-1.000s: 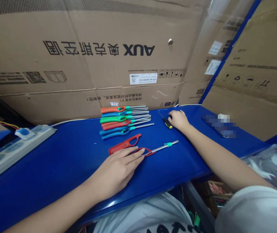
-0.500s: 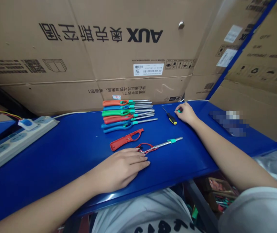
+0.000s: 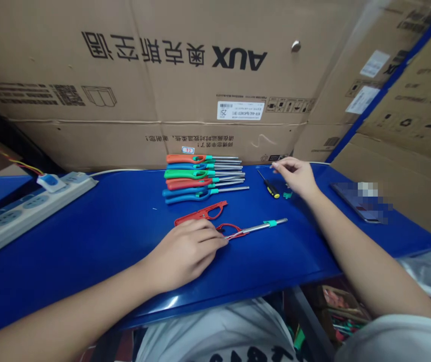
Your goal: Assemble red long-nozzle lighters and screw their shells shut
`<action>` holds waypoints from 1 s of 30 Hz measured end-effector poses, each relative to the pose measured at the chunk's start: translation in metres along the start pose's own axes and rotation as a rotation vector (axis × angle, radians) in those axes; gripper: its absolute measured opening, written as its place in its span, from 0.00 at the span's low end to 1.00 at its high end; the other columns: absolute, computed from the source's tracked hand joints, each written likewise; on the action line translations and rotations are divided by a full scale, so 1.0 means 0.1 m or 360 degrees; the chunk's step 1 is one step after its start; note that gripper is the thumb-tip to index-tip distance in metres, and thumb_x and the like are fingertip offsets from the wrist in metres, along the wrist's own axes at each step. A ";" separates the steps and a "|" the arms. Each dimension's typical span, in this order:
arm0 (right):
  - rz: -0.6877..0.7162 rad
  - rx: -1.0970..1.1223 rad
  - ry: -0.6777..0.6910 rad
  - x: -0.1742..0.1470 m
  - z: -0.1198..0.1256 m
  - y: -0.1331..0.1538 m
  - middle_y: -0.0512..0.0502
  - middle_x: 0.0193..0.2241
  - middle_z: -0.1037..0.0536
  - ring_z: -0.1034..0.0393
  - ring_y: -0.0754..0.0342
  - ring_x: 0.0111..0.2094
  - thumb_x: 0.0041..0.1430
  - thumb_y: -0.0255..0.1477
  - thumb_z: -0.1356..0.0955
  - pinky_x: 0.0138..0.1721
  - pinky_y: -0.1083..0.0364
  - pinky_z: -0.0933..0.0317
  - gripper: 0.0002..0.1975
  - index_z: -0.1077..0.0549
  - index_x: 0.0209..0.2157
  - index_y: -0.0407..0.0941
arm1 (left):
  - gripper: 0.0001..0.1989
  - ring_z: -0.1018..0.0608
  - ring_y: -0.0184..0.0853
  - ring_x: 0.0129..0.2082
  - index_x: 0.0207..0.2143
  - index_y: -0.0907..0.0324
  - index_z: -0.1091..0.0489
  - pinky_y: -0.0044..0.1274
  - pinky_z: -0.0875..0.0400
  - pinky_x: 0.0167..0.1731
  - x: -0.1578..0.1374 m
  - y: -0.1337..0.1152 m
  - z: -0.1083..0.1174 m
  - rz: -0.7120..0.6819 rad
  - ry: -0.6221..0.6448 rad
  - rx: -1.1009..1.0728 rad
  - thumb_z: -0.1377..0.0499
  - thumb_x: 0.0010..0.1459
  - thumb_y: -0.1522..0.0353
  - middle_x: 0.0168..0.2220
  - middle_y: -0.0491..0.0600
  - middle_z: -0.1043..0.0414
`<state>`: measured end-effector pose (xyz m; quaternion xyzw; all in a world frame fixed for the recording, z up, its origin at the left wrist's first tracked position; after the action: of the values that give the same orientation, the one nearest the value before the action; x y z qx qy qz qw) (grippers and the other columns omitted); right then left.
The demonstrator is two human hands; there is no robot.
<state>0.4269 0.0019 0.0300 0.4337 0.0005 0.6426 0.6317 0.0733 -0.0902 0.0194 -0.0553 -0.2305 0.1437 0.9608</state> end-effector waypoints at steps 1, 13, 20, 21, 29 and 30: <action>0.0000 -0.0022 0.0010 0.00 0.02 0.01 0.43 0.31 0.19 0.26 0.49 0.32 0.60 0.41 0.34 0.38 0.51 0.31 0.17 0.19 0.35 0.43 | 0.15 0.24 0.38 0.45 0.52 0.58 0.26 0.31 0.26 0.45 0.00 0.01 0.01 0.0026 -0.0022 0.0001 0.48 0.69 0.73 0.44 0.51 0.21; -0.0240 -0.0310 0.1397 -0.06 0.53 -0.32 0.45 0.34 0.20 0.27 0.48 0.37 0.42 0.50 0.25 0.38 0.52 0.35 0.26 0.21 0.38 0.46 | 0.11 0.23 0.39 0.40 0.46 0.57 0.24 0.31 0.28 0.40 0.05 0.02 0.07 0.0380 -0.0080 0.0064 0.45 0.68 0.67 0.40 0.50 0.20; -0.0188 -0.0287 0.1389 -0.04 0.53 -0.29 0.46 0.30 0.20 0.28 0.49 0.33 0.41 0.58 0.27 0.37 0.52 0.37 0.28 0.21 0.27 0.45 | 0.14 0.24 0.42 0.44 0.49 0.56 0.25 0.35 0.30 0.44 0.05 0.06 0.05 0.0512 0.0049 0.0011 0.42 0.67 0.60 0.45 0.51 0.22; -0.0150 -0.0249 0.1367 -0.05 0.53 -0.23 0.46 0.29 0.20 0.29 0.50 0.32 0.43 0.58 0.28 0.36 0.53 0.37 0.28 0.21 0.27 0.45 | 0.14 0.24 0.42 0.45 0.50 0.56 0.26 0.35 0.30 0.45 0.04 0.06 0.05 0.0517 0.0055 -0.0015 0.41 0.66 0.60 0.46 0.52 0.22; 0.0101 0.0231 0.1246 -0.25 0.36 0.46 0.49 0.22 0.25 0.35 0.57 0.22 0.55 0.49 0.29 0.25 0.57 0.42 0.20 0.24 0.31 0.46 | 0.11 0.23 0.39 0.46 0.50 0.58 0.27 0.31 0.27 0.48 0.04 0.08 0.00 0.0475 0.0130 -0.0204 0.42 0.66 0.69 0.45 0.52 0.22; 0.0134 0.0281 0.1275 -0.29 0.31 0.53 0.49 0.23 0.24 0.34 0.57 0.23 0.55 0.48 0.28 0.25 0.58 0.42 0.19 0.24 0.32 0.46 | 0.12 0.23 0.39 0.47 0.50 0.57 0.27 0.31 0.27 0.48 0.04 0.09 0.00 0.0488 0.0130 -0.0212 0.42 0.66 0.70 0.46 0.52 0.22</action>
<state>0.3961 -0.0489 0.0624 0.2012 0.2837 0.7834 0.5151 0.0742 -0.0805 0.0191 -0.1591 -0.1891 0.2705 0.9305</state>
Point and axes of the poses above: each hand's wrist, its own x-axis towards the middle knuckle, its own z-axis out of the back of the hand, y = z × x, the point moved 2 cm from there along x, towards the middle knuckle
